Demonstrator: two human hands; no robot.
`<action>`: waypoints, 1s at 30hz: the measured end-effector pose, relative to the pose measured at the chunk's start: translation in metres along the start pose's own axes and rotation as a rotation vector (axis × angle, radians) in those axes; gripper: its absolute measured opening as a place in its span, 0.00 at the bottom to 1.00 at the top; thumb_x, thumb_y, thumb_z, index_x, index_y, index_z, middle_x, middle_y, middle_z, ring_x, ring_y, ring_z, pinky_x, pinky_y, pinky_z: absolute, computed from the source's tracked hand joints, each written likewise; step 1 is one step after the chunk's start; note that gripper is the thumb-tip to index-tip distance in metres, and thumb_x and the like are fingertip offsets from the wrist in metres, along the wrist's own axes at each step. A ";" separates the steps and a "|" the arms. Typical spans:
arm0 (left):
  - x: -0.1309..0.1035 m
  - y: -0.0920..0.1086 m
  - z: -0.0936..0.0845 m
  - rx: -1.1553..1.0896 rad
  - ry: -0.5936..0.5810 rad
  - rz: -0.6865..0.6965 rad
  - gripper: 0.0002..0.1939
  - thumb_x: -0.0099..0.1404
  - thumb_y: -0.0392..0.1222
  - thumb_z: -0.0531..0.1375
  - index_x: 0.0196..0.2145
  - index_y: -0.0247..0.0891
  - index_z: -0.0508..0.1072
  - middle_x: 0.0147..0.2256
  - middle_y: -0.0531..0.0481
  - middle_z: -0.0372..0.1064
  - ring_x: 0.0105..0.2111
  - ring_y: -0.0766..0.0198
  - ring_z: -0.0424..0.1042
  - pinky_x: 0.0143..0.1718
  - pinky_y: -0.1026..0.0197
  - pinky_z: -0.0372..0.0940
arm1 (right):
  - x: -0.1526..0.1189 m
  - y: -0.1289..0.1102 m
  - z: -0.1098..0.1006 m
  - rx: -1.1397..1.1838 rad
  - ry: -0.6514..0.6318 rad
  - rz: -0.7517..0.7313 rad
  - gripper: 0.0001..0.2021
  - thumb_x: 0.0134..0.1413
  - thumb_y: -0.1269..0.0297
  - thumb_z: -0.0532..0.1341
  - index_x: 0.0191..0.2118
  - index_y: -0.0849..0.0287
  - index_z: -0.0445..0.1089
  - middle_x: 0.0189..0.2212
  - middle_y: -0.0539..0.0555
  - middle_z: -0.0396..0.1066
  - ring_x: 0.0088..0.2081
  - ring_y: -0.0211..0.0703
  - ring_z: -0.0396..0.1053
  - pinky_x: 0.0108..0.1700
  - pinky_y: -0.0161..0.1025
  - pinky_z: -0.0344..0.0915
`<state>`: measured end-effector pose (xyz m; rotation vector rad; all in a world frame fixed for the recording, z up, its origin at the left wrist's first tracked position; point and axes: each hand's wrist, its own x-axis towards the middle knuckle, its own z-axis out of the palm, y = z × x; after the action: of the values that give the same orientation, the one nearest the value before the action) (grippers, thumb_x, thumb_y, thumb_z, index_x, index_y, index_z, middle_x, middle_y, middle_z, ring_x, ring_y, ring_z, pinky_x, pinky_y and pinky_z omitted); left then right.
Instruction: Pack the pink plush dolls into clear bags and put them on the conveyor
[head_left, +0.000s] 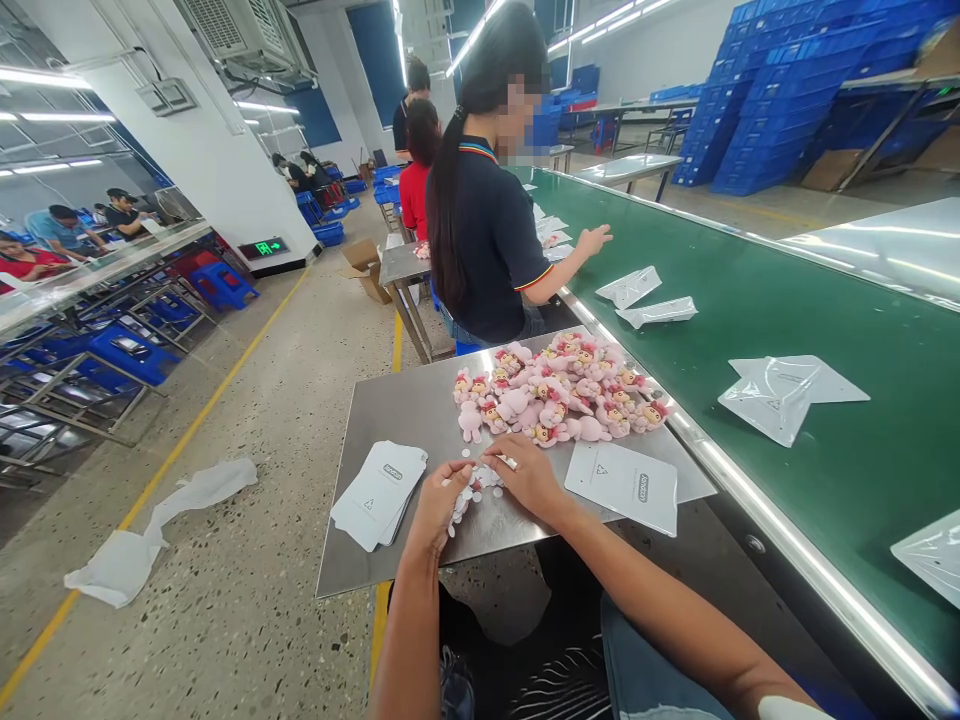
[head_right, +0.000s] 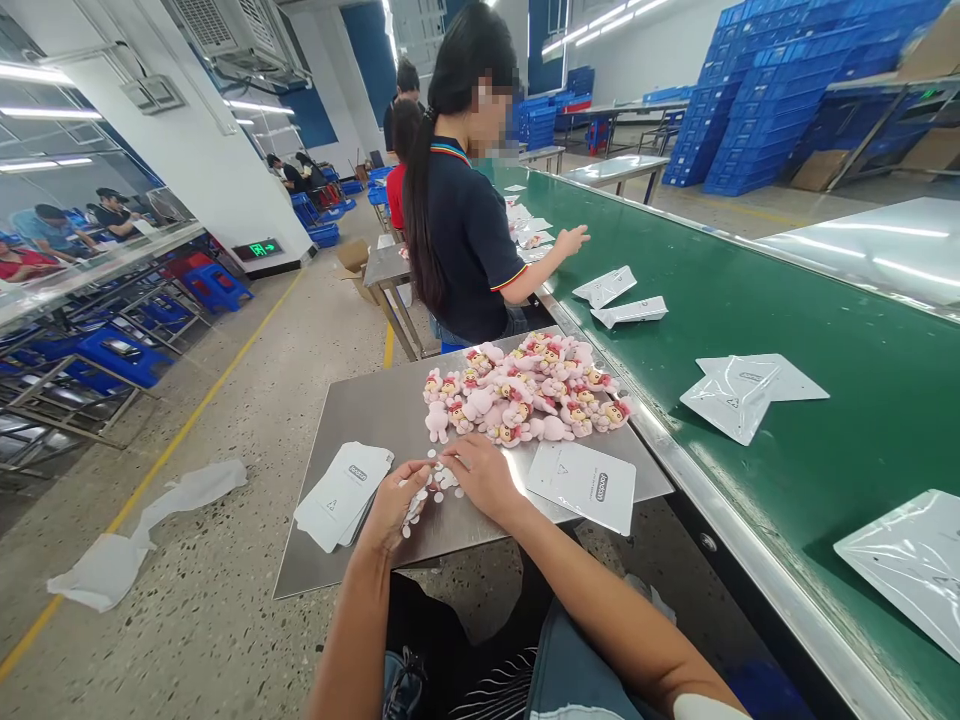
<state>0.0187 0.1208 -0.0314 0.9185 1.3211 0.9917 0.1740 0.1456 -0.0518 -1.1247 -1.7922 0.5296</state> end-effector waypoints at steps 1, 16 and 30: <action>0.001 -0.001 0.000 0.012 0.022 0.005 0.20 0.50 0.52 0.62 0.34 0.34 0.70 0.20 0.55 0.67 0.13 0.76 0.53 0.14 0.70 0.47 | -0.001 0.000 -0.001 -0.038 -0.010 0.015 0.05 0.55 0.63 0.58 0.32 0.56 0.69 0.31 0.52 0.69 0.38 0.42 0.65 0.42 0.39 0.62; 0.003 -0.006 -0.011 0.301 0.162 -0.008 0.23 0.48 0.59 0.61 0.32 0.37 0.70 0.24 0.54 0.70 0.15 0.71 0.53 0.17 0.67 0.50 | -0.023 0.075 -0.299 -0.763 0.483 0.577 0.18 0.60 0.59 0.46 0.51 0.55 0.65 0.49 0.54 0.66 0.48 0.45 0.64 0.50 0.42 0.59; 0.005 0.003 0.001 0.342 0.248 -0.002 0.25 0.40 0.61 0.63 0.29 0.37 0.73 0.25 0.50 0.72 0.26 0.59 0.68 0.27 0.61 0.62 | -0.127 0.199 -0.410 -0.894 0.311 0.952 0.19 0.52 0.54 0.53 0.49 0.50 0.68 0.56 0.53 0.59 0.60 0.56 0.48 0.58 0.63 0.38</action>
<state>0.0192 0.1263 -0.0301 1.0739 1.7379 0.9139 0.6432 0.0884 -0.0616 -2.5447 -1.1050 0.0135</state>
